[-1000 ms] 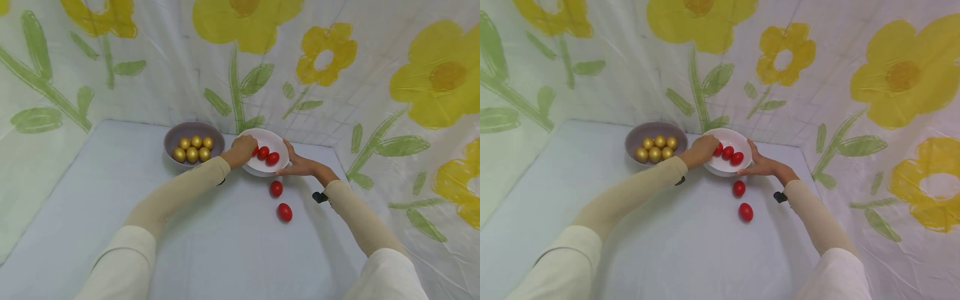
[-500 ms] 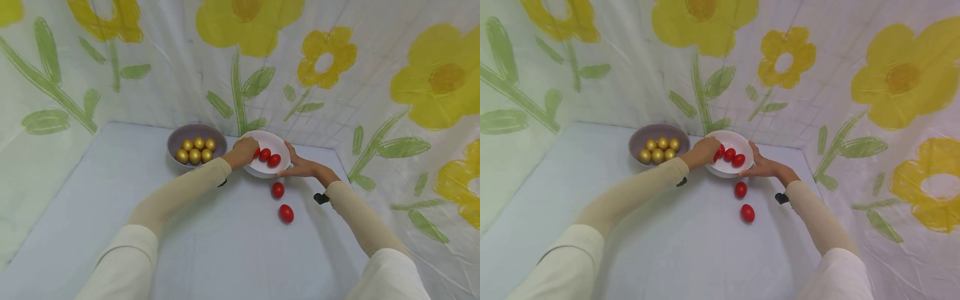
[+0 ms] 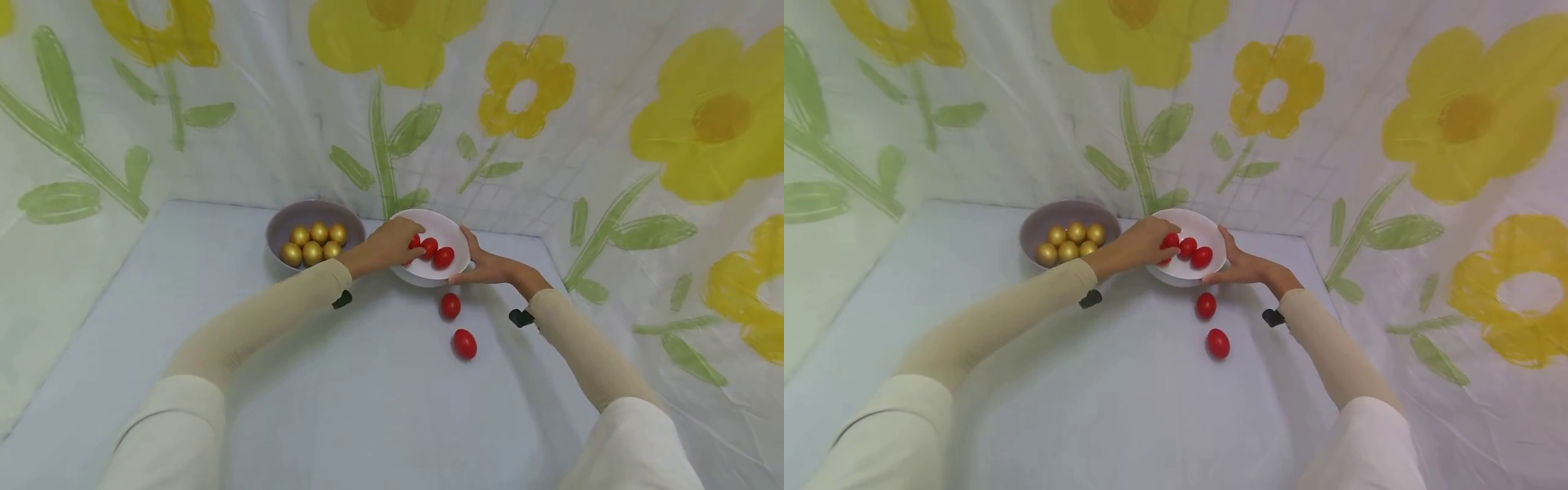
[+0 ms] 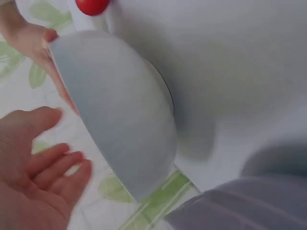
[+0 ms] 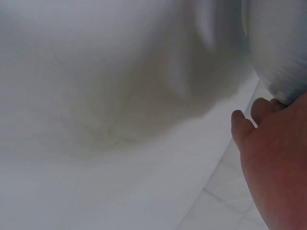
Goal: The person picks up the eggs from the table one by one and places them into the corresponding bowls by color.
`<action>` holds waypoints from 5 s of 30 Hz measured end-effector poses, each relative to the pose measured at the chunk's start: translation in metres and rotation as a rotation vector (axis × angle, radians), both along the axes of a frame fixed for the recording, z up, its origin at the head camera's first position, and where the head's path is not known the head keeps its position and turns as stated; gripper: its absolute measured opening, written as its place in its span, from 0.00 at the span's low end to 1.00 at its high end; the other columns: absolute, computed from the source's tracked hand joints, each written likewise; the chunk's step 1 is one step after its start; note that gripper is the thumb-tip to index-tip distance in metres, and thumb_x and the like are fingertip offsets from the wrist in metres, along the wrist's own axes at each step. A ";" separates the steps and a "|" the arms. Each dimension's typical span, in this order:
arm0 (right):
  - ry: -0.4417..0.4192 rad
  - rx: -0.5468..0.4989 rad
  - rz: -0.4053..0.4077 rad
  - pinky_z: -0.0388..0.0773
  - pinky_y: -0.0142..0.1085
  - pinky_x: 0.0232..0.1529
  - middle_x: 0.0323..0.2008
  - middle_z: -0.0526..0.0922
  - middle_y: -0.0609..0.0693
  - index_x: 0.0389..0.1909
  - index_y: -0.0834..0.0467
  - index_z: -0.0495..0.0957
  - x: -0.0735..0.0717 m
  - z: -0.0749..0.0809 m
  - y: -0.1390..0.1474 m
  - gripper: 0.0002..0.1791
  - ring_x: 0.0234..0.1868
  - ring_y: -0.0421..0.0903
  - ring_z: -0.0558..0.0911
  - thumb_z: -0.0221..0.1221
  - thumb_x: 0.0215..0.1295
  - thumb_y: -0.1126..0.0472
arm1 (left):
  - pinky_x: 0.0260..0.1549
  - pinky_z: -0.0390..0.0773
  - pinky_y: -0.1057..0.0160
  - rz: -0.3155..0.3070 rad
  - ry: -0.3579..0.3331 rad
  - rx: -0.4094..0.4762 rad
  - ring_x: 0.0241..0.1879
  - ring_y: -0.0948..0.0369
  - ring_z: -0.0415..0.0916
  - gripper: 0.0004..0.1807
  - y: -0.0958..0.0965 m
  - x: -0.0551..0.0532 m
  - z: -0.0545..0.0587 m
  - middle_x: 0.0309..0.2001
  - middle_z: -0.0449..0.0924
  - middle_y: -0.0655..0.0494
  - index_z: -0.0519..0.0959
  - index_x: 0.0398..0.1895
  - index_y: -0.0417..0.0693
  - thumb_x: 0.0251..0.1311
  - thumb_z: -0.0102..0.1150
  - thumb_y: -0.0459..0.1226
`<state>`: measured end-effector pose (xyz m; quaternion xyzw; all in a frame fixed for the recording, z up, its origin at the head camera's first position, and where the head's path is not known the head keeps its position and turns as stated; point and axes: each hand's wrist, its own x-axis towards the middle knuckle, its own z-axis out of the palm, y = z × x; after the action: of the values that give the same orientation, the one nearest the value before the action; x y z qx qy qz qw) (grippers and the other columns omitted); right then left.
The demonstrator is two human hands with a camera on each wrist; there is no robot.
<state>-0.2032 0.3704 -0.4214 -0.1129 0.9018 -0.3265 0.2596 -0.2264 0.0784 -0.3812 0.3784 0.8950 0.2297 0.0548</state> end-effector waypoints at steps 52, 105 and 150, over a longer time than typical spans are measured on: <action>0.057 -0.063 0.035 0.53 0.65 0.78 0.85 0.33 0.47 0.83 0.42 0.17 -0.006 -0.007 0.002 0.76 0.83 0.55 0.43 0.75 0.61 0.41 | 0.61 0.78 0.65 -0.074 -0.350 0.333 0.62 0.58 0.74 0.32 0.046 0.089 -0.091 0.63 0.79 0.53 0.73 0.74 0.41 0.70 0.70 0.39; 0.010 -0.051 -0.005 0.53 0.66 0.77 0.85 0.31 0.48 0.82 0.39 0.17 0.002 -0.004 -0.003 0.76 0.83 0.58 0.43 0.74 0.60 0.38 | 0.59 0.78 0.62 -0.183 -0.034 -0.019 0.57 0.54 0.76 0.28 0.001 -0.011 -0.007 0.59 0.81 0.46 0.82 0.66 0.40 0.63 0.76 0.40; 0.008 -0.075 -0.011 0.52 0.65 0.78 0.85 0.31 0.50 0.82 0.42 0.17 0.000 -0.006 0.000 0.75 0.83 0.59 0.43 0.75 0.63 0.44 | 0.53 0.78 0.61 -0.100 -0.073 -0.137 0.48 0.56 0.75 0.18 0.021 -0.007 -0.016 0.48 0.84 0.51 0.84 0.58 0.44 0.69 0.71 0.41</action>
<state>-0.2029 0.3700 -0.4274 -0.1189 0.8905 -0.3613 0.2495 -0.2331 0.0992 -0.3968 0.4095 0.8859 0.1787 0.1246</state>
